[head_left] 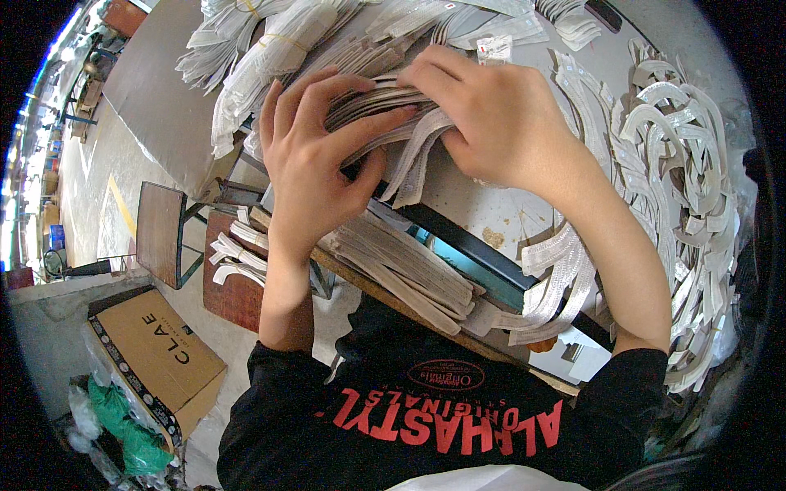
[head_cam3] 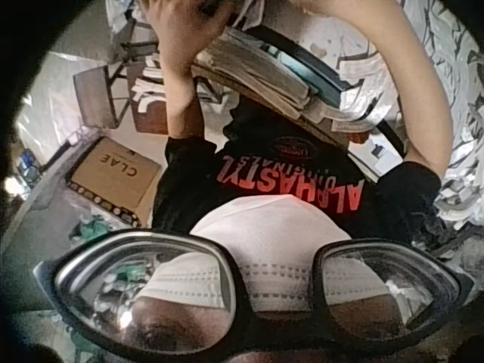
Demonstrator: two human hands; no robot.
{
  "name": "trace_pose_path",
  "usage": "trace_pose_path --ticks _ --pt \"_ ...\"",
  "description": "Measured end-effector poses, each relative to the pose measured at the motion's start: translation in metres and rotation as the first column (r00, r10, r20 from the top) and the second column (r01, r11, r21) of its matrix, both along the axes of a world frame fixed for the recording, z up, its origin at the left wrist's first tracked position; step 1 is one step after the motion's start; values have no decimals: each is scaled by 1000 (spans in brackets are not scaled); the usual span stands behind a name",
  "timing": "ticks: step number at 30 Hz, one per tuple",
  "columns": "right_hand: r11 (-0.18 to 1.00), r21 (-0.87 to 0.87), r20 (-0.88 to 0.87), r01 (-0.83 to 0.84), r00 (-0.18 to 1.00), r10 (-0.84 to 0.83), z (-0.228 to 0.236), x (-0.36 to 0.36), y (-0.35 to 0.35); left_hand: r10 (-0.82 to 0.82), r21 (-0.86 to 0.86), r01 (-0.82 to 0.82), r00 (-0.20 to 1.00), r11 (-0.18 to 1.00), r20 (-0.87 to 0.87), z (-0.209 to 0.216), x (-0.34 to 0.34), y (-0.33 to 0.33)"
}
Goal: The person sorts and stacks white fabric strips on a table. They pick up strips, align them, and place them into neat piles, occasionally adjusting the stack to keep it organized.
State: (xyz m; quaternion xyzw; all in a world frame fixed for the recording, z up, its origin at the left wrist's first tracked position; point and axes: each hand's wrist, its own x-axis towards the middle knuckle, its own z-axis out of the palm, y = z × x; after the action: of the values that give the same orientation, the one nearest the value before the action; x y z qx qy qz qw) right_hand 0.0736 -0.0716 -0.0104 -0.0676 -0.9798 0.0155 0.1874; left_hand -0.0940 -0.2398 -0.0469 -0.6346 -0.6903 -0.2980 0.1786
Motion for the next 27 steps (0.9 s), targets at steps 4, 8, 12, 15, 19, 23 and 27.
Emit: trace_pose_path --ticks 4,8,12,15,19,23,27 --pt "999 -20 -5 35 999 -35 0 1 -1 11 35 -10 1000 999 -13 0 0 1" --pt "996 -17 6 83 996 -83 -3 0 -2 26 9 -26 1000 1000 -13 1 3 1" --pt "995 -16 46 101 994 -100 0 -1 -3 19 10 -19 1000 1000 -15 0 2 0" --pt "994 10 14 109 994 -109 -2 -1 -3 10 23 -10 1000 1000 -18 -1 1 1" --pt "999 -4 55 47 997 -47 2 0 0 10 20 -9 1000 1000 -24 0 1 1" --pt "996 1 98 85 992 -84 2 -1 -2 5 33 -4 1000 999 -19 -2 0 1" --pt "996 4 109 94 990 -94 2 -1 -2 13 35 -12 1000 999 -15 0 1 1"
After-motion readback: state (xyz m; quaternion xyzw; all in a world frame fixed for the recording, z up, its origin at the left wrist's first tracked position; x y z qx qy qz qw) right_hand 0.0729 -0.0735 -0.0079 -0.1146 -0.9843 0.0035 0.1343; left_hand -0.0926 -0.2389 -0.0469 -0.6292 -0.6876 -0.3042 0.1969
